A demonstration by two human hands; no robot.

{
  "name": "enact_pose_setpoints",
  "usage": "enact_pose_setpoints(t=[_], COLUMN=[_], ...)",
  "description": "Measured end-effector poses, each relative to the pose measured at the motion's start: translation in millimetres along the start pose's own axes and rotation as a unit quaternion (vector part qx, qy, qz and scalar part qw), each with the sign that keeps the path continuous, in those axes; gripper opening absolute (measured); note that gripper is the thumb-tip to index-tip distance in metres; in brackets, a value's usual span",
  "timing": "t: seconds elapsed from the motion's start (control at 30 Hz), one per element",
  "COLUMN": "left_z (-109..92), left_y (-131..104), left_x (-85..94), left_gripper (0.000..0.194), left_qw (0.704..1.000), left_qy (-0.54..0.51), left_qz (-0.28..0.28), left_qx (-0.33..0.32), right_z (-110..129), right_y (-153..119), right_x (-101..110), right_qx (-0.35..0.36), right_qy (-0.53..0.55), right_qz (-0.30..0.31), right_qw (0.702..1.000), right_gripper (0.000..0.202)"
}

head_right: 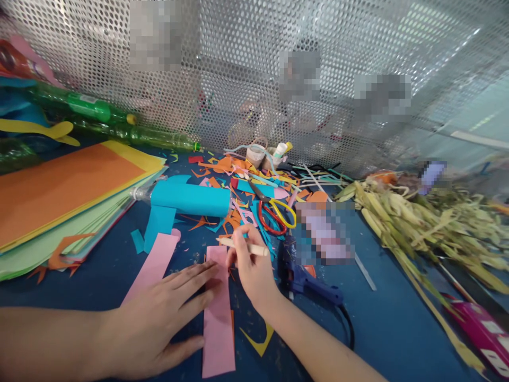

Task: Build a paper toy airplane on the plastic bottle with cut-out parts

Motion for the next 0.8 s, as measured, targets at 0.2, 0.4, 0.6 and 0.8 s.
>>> enact_pose_setpoints(t=[0.2,0.4,0.6,0.8], left_z=[0.3,2.1,3.3,1.6], left_y=[-2.0,-4.4,-6.6,-7.0], left_x=[-0.2,-1.5,-0.8,-1.4], left_gripper=[0.059,0.06,0.063,0.065], left_qw=[1.0,0.999,1.0,0.999], left_qy=[0.006,0.017,-0.01,-0.009], left_qz=[-0.025,-0.041,-0.029,-0.035], left_qx=[0.006,0.005,-0.003,0.0], right_z=[5.3,11.7,14.9,-2.1], right_y=[-5.1,-0.7,27.1,41.8], right_x=[-3.3,3.0,42.8,61.6], right_qx=[0.034,0.037,0.06,0.031], right_qy=[-0.082,0.001,-0.062,-0.307], right_qz=[0.031,-0.052,-0.186,-0.018], right_qw=[0.996,0.998,0.979,0.951], right_gripper=[0.01,0.017,0.015,0.025])
Point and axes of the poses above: each hand's wrist, its own y-axis towards the middle knuckle, its own x-axis out of the back of the hand, z = x × y, the point moved 1 cm from there along y, towards the middle knuckle, and after that the axes turned 3 degrees about z, right-handed, at the moved point
